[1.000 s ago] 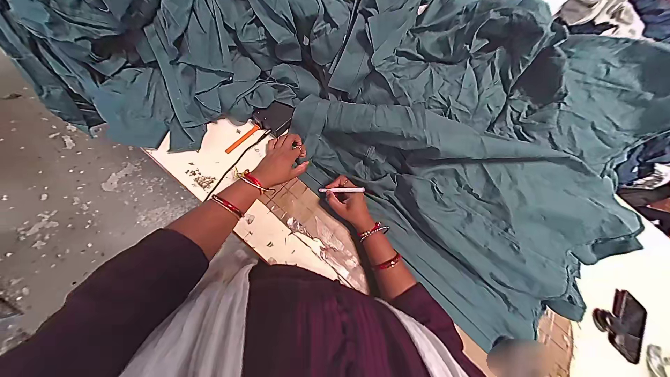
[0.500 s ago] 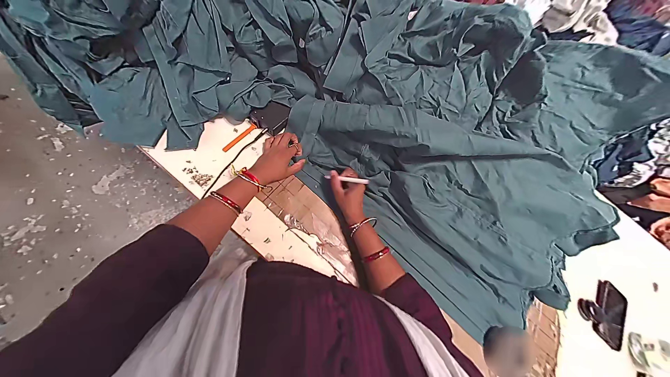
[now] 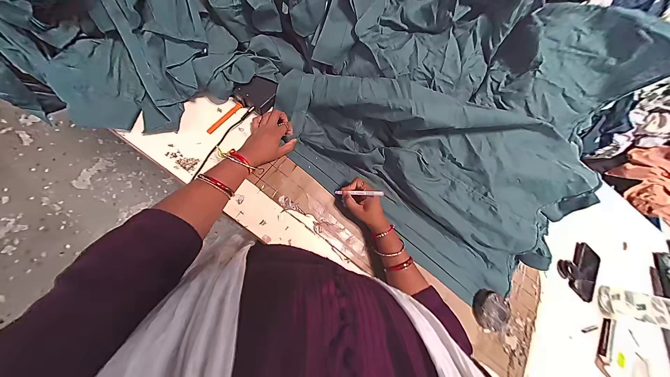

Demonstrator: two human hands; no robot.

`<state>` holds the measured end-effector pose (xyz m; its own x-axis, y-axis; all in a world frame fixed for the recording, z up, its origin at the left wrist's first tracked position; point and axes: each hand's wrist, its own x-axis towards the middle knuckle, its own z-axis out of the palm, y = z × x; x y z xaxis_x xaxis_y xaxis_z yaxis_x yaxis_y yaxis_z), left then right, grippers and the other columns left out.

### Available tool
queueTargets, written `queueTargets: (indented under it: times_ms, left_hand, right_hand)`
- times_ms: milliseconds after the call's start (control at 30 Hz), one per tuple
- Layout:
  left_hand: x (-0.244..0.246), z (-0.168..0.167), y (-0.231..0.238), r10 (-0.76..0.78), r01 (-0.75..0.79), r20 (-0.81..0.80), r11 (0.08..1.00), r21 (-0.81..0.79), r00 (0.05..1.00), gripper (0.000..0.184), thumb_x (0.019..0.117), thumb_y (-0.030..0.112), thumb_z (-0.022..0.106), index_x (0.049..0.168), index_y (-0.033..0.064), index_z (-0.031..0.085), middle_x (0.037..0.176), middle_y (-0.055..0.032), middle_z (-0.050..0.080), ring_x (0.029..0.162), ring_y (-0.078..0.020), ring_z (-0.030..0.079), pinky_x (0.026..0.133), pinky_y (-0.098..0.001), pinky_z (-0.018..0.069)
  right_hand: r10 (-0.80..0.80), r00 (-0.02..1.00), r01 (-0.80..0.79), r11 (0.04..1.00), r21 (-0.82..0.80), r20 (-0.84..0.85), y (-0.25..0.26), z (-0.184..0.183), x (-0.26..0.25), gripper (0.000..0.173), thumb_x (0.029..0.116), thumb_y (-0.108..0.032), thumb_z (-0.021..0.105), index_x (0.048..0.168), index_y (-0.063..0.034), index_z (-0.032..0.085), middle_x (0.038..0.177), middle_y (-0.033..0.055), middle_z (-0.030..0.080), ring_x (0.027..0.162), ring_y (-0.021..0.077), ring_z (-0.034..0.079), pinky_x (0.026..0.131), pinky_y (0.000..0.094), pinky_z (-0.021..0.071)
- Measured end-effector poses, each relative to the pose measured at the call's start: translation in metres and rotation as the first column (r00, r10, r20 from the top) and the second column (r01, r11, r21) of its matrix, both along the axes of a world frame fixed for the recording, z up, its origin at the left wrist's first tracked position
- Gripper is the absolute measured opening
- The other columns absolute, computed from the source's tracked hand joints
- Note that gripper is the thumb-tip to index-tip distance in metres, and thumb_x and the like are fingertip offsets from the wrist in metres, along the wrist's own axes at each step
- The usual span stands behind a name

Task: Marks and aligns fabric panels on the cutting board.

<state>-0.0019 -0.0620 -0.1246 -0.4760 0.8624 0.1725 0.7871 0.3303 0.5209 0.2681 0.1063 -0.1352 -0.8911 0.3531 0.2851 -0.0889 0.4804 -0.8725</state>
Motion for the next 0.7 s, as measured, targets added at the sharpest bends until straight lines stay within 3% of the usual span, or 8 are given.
queueTargets:
  times_ms: [133, 267, 433, 500, 533, 600, 633, 700]
  left_hand:
    - [0.002, 0.001, 0.000, -0.001, 0.001, -0.001, 1.000, 0.008, 1.000, 0.033, 0.0977, 0.024, 0.063, 0.104, -0.0078, 0.067, 0.135, -0.0331, 0.052, 0.132, -0.0548, 0.045, 0.101, -0.0736, 0.0306]
    - [0.001, 0.000, -0.001, 0.000, 0.001, -0.007, 0.999, 0.032, 1.000, 0.032, 0.0970, 0.023, 0.064, 0.103, -0.0080, 0.066, 0.134, -0.0337, 0.052, 0.130, -0.0552, 0.046, 0.100, -0.0736, 0.0312]
    - [0.002, 0.001, 0.000, 0.000, 0.000, -0.003, 1.000, 0.010, 1.000, 0.033, 0.0979, 0.023, 0.063, 0.105, -0.0090, 0.066, 0.135, -0.0345, 0.051, 0.132, -0.0557, 0.044, 0.101, -0.0741, 0.0303]
    - [0.002, 0.001, 0.000, 0.001, -0.001, -0.005, 1.000, 0.006, 1.000, 0.034, 0.0980, 0.023, 0.063, 0.106, -0.0099, 0.067, 0.136, -0.0351, 0.051, 0.132, -0.0560, 0.045, 0.102, -0.0743, 0.0301]
    - [0.002, 0.001, 0.000, 0.001, -0.001, -0.003, 1.000, 0.003, 1.000, 0.035, 0.0983, 0.024, 0.063, 0.106, -0.0098, 0.067, 0.136, -0.0349, 0.051, 0.132, -0.0557, 0.045, 0.102, -0.0739, 0.0301]
    - [0.001, -0.001, -0.001, 0.007, -0.007, -0.007, 1.000, -0.002, 1.000, 0.033, 0.0981, 0.024, 0.062, 0.106, -0.0082, 0.067, 0.135, -0.0338, 0.052, 0.130, -0.0545, 0.046, 0.101, -0.0725, 0.0316]
    - [0.002, 0.001, -0.001, 0.013, -0.013, 0.006, 1.000, -0.011, 1.000, 0.033, 0.0983, 0.024, 0.063, 0.106, -0.0081, 0.067, 0.135, -0.0337, 0.052, 0.130, -0.0543, 0.046, 0.102, -0.0723, 0.0313]
    - [0.001, 0.004, 0.002, 0.017, -0.017, 0.016, 1.000, -0.008, 1.000, 0.032, 0.0984, 0.023, 0.064, 0.105, -0.0085, 0.067, 0.135, -0.0340, 0.052, 0.130, -0.0546, 0.046, 0.102, -0.0728, 0.0309]
  right_hand:
    - [-0.182, 0.983, 0.178, 0.912, 0.369, -0.024, -0.013, 0.004, -0.006, 0.025, 0.0900, -0.013, 0.061, 0.074, 0.0055, 0.060, 0.062, 0.0115, 0.057, 0.057, 0.0179, 0.057, 0.058, 0.0321, 0.0478]
    - [-0.316, 0.945, 0.326, 0.921, 0.214, -0.082, -0.004, -0.002, -0.013, 0.021, 0.0934, -0.008, 0.058, 0.077, 0.0054, 0.057, 0.065, 0.0041, 0.053, 0.059, 0.0043, 0.051, 0.060, 0.0205, 0.0444]
    - [-0.403, 0.915, 0.368, 0.840, 0.398, 0.004, -0.015, 0.006, -0.019, 0.024, 0.0923, -0.009, 0.064, 0.076, 0.0074, 0.058, 0.063, 0.0114, 0.052, 0.058, 0.0198, 0.054, 0.059, 0.0348, 0.0468]
    - [-0.495, 0.869, 0.480, 0.851, 0.215, 0.019, -0.015, 0.010, -0.019, 0.027, 0.0957, -0.008, 0.063, 0.075, 0.0078, 0.056, 0.060, 0.0067, 0.047, 0.055, 0.0141, 0.048, 0.058, 0.0303, 0.0422]
    - [-0.555, 0.832, 0.555, 0.832, -0.025, 0.009, -0.013, 0.014, -0.016, 0.026, 0.0990, -0.004, 0.057, 0.075, 0.0059, 0.053, 0.058, 0.0016, 0.046, 0.051, 0.0074, 0.045, 0.053, 0.0236, 0.0409]
    - [-0.630, 0.776, 0.535, 0.655, -0.534, 0.005, -0.010, 0.028, -0.001, 0.028, 0.1080, -0.007, 0.039, 0.080, -0.0108, 0.045, 0.054, -0.0086, 0.047, 0.041, -0.0015, 0.044, 0.042, 0.0144, 0.0399]
    - [-0.649, 0.761, 0.496, 0.592, -0.635, -0.010, -0.008, 0.033, 0.013, 0.028, 0.1087, -0.008, 0.036, 0.083, -0.0132, 0.047, 0.056, -0.0092, 0.051, 0.042, -0.0018, 0.045, 0.042, 0.0142, 0.0404]
    - [-0.613, 0.789, 0.465, 0.646, -0.605, -0.047, -0.001, 0.032, 0.045, 0.021, 0.1047, -0.001, 0.040, 0.089, -0.0097, 0.052, 0.065, -0.0079, 0.059, 0.048, -0.0012, 0.050, 0.046, 0.0150, 0.0435]
